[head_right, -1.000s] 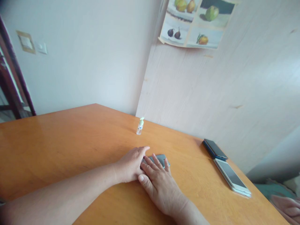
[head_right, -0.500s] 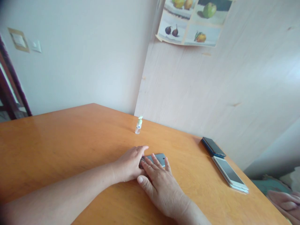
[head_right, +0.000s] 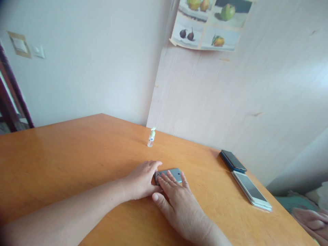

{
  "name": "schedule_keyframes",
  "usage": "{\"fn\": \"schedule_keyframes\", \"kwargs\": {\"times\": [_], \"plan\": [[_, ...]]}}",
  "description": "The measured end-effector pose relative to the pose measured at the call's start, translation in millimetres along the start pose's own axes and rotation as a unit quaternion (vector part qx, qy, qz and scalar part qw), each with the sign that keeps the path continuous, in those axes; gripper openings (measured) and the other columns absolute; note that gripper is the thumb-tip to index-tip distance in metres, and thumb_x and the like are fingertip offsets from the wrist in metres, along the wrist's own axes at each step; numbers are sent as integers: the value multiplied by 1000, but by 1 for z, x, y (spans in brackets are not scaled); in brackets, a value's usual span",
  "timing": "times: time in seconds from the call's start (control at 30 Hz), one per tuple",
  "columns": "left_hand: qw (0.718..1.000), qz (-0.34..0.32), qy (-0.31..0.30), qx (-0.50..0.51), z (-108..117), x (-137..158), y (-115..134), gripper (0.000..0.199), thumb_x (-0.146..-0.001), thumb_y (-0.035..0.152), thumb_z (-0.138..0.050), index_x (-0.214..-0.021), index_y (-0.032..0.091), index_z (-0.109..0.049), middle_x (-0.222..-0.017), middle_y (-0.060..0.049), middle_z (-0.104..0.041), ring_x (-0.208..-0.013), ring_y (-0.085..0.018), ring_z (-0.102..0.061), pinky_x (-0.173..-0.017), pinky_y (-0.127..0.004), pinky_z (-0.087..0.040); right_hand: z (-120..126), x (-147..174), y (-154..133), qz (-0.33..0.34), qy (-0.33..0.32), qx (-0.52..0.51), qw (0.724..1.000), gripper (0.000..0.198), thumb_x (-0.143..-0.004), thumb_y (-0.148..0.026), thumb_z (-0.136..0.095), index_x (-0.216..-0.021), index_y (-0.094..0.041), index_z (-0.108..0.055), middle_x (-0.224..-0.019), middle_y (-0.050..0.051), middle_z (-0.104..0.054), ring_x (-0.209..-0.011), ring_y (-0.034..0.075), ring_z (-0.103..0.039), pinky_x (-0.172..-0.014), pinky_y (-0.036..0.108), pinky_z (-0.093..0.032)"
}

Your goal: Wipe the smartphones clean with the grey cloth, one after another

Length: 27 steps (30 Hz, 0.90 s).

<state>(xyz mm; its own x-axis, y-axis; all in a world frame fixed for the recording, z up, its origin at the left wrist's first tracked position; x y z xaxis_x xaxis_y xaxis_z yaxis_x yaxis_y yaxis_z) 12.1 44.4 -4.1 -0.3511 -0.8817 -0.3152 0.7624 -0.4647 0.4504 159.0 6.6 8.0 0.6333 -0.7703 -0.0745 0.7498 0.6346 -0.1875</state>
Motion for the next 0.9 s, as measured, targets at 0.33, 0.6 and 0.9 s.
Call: {"fn": "schedule_keyframes", "kwargs": {"times": [0.33,0.6,0.9], "plan": [[1000,-3,-1,-9,-1,0,1,58,-68,45,-69,-116,16,-52,-111,-13,-64,-102,-30,-60,-86,-39,-49,0,5,30,-78,22,14,997,58,-99,-56,-31,-144,-23,-47,-149,8,-45,-144,29,-28,-117,62,-13],[1000,-14,-6,-16,0,0,-1,54,-66,46,-72,-110,19,-57,-107,-10,-63,-100,-29,-60,-84,-38,-49,0,8,40,-114,14,27,993,57,-100,-56,-28,-143,-26,-47,-147,7,-47,-143,31,-29,-115,66,-10],[1000,-23,-11,-15,1,0,0,35,-71,46,-70,-96,23,-64,-96,-6,-62,-91,-25,-60,-79,-34,-49,3,6,4,-19,-18,-35,999,53,-101,-53,-28,-147,-30,-41,-151,2,-41,-145,26,-26,-119,57,-15]]}}
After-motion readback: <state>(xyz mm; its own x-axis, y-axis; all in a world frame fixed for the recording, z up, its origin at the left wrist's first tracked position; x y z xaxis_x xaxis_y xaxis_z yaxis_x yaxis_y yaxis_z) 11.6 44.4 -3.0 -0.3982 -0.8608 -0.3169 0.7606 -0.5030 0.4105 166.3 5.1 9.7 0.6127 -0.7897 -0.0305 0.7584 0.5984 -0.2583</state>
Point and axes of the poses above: each hand's wrist, its own x-axis away from the middle knuckle, its own z-axis out of the back of the hand, y = z × x, the point moved 5 cm from there along -x, towards the middle knuckle
